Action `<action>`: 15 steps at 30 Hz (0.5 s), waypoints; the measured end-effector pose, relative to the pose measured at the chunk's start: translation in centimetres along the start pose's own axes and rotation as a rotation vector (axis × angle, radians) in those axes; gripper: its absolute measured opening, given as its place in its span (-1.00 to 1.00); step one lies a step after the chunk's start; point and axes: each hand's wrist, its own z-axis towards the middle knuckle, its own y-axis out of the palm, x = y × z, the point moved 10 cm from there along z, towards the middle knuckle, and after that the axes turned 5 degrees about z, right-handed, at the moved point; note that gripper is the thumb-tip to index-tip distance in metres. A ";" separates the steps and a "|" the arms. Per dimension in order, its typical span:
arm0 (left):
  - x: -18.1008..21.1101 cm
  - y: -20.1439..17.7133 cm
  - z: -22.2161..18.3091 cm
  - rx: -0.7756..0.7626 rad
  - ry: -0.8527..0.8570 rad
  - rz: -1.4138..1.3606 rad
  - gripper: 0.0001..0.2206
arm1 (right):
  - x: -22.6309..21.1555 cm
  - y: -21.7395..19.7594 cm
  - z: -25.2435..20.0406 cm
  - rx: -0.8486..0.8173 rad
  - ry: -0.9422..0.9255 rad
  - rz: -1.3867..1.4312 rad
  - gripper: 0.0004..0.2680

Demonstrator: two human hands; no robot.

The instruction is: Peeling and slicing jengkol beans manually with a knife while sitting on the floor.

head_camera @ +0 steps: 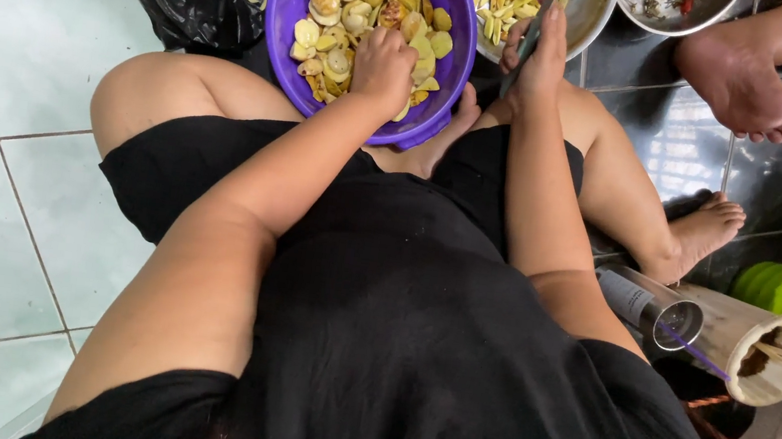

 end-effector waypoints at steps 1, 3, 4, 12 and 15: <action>0.0 -0.6 0.1 0.004 0.002 0.002 -0.91 | 0.2 0.2 -0.1 -0.002 -0.004 0.001 -0.59; 0.9 -1.7 -0.1 -0.002 0.077 0.003 -0.86 | 0.3 1.6 -0.7 -0.130 -0.061 -0.083 -0.64; 1.1 -1.8 -0.2 -0.002 0.077 0.003 -0.86 | 0.2 1.9 -1.0 -0.130 -0.061 -0.083 -0.64; 1.0 0.5 0.3 -0.108 -0.001 -0.050 -0.94 | -0.4 3.1 -2.3 -0.098 -0.008 -0.253 -0.67; 1.4 -0.5 -0.1 0.009 0.040 -0.118 -0.89 | -0.4 3.2 -2.1 -0.175 -0.070 -0.265 -0.62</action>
